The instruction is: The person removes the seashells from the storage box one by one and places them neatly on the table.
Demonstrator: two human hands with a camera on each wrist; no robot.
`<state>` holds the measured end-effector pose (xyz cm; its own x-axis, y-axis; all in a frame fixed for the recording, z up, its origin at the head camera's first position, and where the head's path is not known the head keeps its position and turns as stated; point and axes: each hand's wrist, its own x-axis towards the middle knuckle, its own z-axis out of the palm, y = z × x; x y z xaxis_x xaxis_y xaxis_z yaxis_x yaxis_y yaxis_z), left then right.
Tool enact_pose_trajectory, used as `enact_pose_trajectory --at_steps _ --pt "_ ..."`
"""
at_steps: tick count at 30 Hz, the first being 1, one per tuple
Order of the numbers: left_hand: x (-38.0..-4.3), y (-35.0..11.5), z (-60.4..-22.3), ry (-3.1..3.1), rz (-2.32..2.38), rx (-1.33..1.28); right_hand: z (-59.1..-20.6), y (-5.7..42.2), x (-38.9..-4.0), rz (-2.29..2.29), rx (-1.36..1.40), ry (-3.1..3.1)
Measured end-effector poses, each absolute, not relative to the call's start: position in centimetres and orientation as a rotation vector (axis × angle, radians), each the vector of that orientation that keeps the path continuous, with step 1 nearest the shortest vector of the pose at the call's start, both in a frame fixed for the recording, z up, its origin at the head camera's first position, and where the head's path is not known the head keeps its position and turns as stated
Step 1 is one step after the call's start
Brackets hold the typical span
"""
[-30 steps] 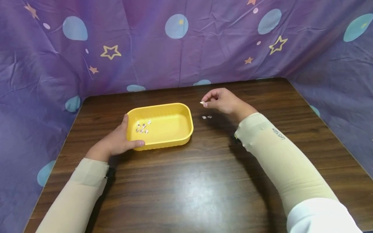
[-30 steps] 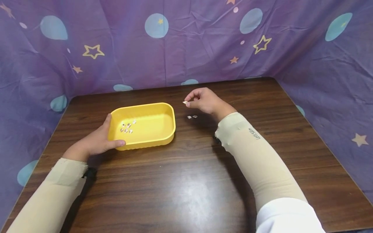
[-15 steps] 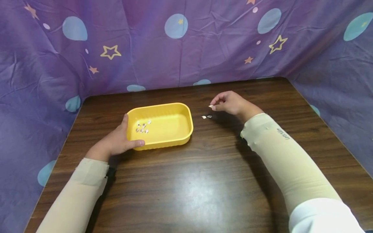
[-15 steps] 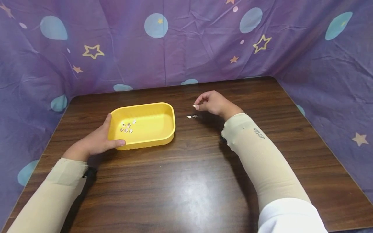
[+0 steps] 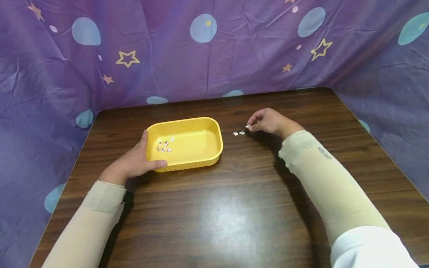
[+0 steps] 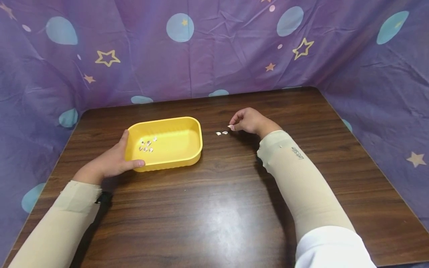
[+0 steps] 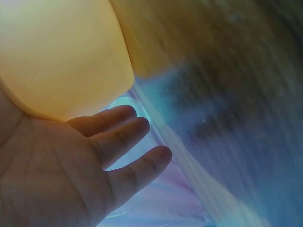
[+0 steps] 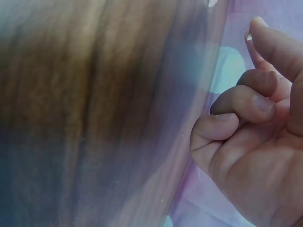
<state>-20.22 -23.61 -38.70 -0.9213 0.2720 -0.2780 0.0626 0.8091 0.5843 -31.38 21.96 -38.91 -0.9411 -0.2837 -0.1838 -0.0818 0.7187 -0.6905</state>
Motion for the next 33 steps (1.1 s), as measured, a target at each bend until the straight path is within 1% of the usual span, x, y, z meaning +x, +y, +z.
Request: enact_pose_trajectory --at_steps 7,19,33 --pt "-20.2 -23.7 -38.7 2.642 0.833 0.254 -39.5 22.0 -31.6 -0.994 -0.291 2.645" --pt "-20.2 -23.8 -38.6 2.639 0.830 0.241 -39.6 21.4 -31.8 -0.862 -0.334 2.667" --pt "-20.3 -23.7 -38.7 2.648 0.842 0.256 -39.8 21.1 -31.8 -0.806 -0.317 2.669"
